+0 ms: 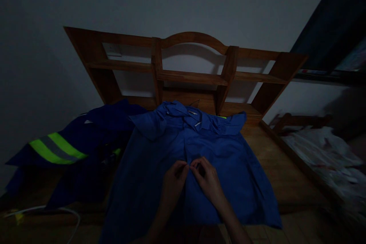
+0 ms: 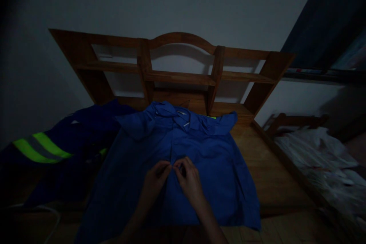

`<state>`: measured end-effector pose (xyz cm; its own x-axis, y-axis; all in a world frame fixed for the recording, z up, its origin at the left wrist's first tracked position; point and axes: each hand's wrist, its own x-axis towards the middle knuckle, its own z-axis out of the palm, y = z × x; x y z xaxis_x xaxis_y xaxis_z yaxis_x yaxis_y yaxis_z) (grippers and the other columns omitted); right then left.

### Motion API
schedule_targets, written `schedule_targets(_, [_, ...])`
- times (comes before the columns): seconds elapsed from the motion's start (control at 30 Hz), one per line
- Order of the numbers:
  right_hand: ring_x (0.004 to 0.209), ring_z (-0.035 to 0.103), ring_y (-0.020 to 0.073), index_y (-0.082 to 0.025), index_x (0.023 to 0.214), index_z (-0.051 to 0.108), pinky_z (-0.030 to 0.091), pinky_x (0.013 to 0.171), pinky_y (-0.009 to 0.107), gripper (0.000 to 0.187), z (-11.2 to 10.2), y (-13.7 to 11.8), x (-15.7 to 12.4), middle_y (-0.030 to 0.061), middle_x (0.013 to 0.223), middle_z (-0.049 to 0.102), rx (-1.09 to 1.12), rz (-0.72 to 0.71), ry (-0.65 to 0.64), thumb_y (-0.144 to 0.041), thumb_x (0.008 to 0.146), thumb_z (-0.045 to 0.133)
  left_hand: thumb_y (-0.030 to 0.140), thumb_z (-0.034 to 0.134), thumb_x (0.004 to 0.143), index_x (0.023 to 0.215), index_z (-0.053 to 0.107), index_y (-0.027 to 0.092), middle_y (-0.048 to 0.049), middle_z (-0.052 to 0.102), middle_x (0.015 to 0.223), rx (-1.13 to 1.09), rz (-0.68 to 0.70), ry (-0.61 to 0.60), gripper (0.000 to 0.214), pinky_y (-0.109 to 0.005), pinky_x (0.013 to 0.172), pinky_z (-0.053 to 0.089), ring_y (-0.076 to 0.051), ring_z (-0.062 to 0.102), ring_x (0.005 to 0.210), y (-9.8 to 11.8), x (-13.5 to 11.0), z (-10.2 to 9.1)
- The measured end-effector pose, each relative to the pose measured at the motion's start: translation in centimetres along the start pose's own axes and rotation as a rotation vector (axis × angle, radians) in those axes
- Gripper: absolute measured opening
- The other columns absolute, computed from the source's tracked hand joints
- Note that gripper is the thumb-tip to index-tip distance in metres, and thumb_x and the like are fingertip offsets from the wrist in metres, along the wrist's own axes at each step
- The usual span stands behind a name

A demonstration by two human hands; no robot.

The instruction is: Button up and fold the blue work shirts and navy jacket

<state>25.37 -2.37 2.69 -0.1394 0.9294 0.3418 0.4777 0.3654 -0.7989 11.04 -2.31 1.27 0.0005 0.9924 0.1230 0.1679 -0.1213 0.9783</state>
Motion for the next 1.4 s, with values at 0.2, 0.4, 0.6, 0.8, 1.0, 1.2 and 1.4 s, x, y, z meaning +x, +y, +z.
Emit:
schedule_targets(0.2, [0.08,0.053,0.0128,-0.02,0.092,0.055,0.04,0.073,0.023,0.006,0.2,0.0,-0.2,0.0012,0.087,0.055,-0.021,-0.027,-0.021,-0.018,0.088,0.051,0.034,0.054,0.083,0.087,0.058,0.017,-0.0028,0.065,0.085,-0.038,-0.012,0.011,0.018,-0.027,0.076,0.048,-0.017,0.063,0.085,-0.4,0.1,0.2])
schedule_targets(0.4, [0.073,0.052,0.0121,-0.02,0.094,0.054,0.04,0.068,0.023,0.006,0.4,0.2,-0.3,0.0004,0.083,0.054,-0.05,-0.023,-0.045,-0.021,0.088,0.052,0.029,0.056,0.08,0.09,0.054,0.018,-0.0026,0.065,0.087,-0.073,-0.046,0.04,0.015,-0.027,0.077,0.049,-0.017,0.064,0.086,-0.8,0.1,0.3])
schedule_targets(0.6, [0.069,0.052,0.0111,-0.02,0.094,0.054,0.04,0.066,0.023,0.007,0.4,0.1,-0.3,-0.0004,0.082,0.054,-0.059,-0.023,-0.054,-0.023,0.088,0.053,0.023,0.057,0.077,0.09,0.054,0.018,-0.0029,0.065,0.087,-0.087,-0.051,0.065,0.015,-0.027,0.077,0.05,-0.017,0.064,0.086,-0.6,0.2,0.3])
schedule_targets(0.8, [0.068,0.051,0.0109,-0.02,0.095,0.054,0.039,0.064,0.022,0.007,0.4,0.0,-0.4,-0.0006,0.082,0.054,-0.058,-0.023,-0.045,-0.022,0.088,0.053,0.025,0.06,0.076,0.091,0.055,0.018,-0.0034,0.066,0.089,-0.105,-0.067,0.077,0.017,-0.027,0.078,0.051,-0.018,0.064,0.089,-0.9,0.3,0.3])
schedule_targets(1.0, [0.071,0.052,0.0116,-0.021,0.095,0.055,0.04,0.066,0.023,0.008,0.4,-0.2,-0.5,-0.0001,0.083,0.054,-0.057,-0.04,-0.014,-0.02,0.086,0.055,0.03,0.059,0.079,0.093,0.057,0.017,-0.0047,0.067,0.092,-0.115,-0.056,0.053,0.019,-0.027,0.078,0.051,-0.018,0.065,0.09,-1.0,0.3,0.1])
schedule_targets(1.2, [0.071,0.051,0.0111,-0.021,0.095,0.055,0.04,0.067,0.022,0.009,0.3,-0.3,-0.4,-0.0003,0.083,0.052,-0.058,-0.039,0.006,-0.02,0.086,0.055,0.032,0.058,0.08,0.09,0.059,0.017,-0.0049,0.067,0.089,-0.069,-0.038,0.047,0.019,-0.027,0.077,0.051,-0.018,0.065,0.088,-0.9,0.2,-0.2])
schedule_targets(1.4, [0.069,0.051,0.0109,-0.02,0.096,0.055,0.04,0.066,0.023,0.01,0.3,-0.1,-0.5,0.0,0.084,0.052,-0.066,-0.039,0.004,-0.019,0.086,0.054,0.031,0.057,0.08,0.088,0.059,0.017,-0.004,0.067,0.087,-0.062,-0.012,0.049,0.016,-0.025,0.074,0.051,-0.018,0.065,0.085,-0.9,0.3,-0.2])
